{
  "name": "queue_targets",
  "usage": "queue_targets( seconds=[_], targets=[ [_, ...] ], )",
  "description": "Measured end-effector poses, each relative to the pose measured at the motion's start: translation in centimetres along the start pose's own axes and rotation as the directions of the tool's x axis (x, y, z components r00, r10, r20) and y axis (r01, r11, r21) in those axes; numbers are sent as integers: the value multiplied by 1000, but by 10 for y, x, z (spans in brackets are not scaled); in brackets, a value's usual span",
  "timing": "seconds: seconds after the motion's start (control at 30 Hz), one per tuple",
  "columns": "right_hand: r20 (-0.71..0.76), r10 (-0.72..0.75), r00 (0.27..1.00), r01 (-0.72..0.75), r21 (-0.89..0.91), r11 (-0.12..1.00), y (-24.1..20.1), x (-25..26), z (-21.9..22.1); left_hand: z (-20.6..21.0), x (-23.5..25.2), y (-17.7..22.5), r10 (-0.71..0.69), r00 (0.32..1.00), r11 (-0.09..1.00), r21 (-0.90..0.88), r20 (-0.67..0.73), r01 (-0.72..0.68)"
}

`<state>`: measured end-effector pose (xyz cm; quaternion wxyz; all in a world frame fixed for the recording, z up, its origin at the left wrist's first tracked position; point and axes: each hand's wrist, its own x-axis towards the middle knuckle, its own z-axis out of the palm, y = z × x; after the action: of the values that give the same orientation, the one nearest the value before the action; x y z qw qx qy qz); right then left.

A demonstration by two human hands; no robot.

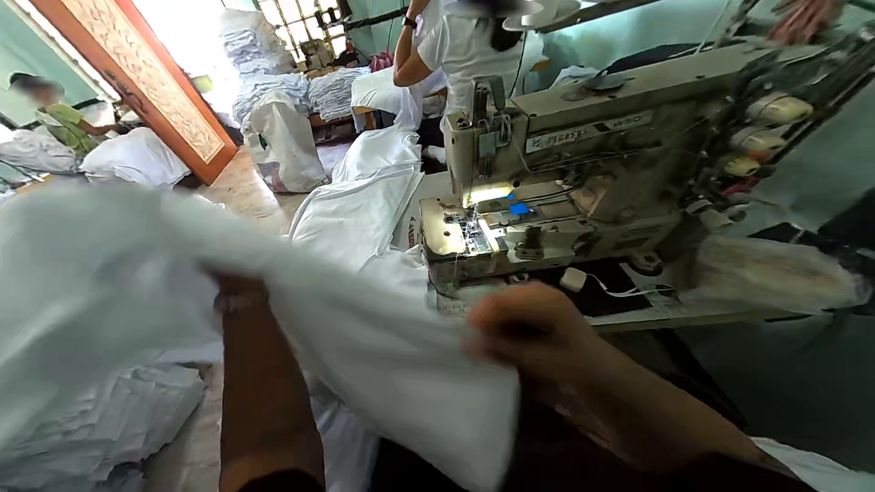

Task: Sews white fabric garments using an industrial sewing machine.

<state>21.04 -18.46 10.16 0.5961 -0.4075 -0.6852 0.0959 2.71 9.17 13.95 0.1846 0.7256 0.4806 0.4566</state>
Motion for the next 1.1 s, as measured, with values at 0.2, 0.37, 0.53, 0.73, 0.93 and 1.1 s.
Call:
queue_targets(
  seconds=[0.2, 0.37, 0.53, 0.73, 0.93, 1.1],
  targets=[
    [-277, 621, 733, -624, 90, 776, 93, -38, 2, 136, 7, -26, 418, 861, 885, -345, 291, -313],
    [-156, 777, 609, -749, 210, 629, 108, -72, 17, 143, -108, -3, 767, 306, 642, -671, 564, -372],
    [19, 772, 635, -766, 138, 627, 103, -90, 26, 151, -108, 9, 495, 444, 860, -349, 747, -371],
    [183, 749, 637, -758, -30, 652, 103, -106, 33, 144, -123, 21, 565, 313, 561, -634, 763, 532],
    [-65, 744, 666, -730, 148, 667, 108, -115, 21, 57, -13, -41, 99, 995, 375, -927, 13, -25],
    [-54, 724, 687, -704, 195, 683, 106, -99, 24, 73, -100, -60, 312, 915, 775, -626, 258, -88]
  ],
)
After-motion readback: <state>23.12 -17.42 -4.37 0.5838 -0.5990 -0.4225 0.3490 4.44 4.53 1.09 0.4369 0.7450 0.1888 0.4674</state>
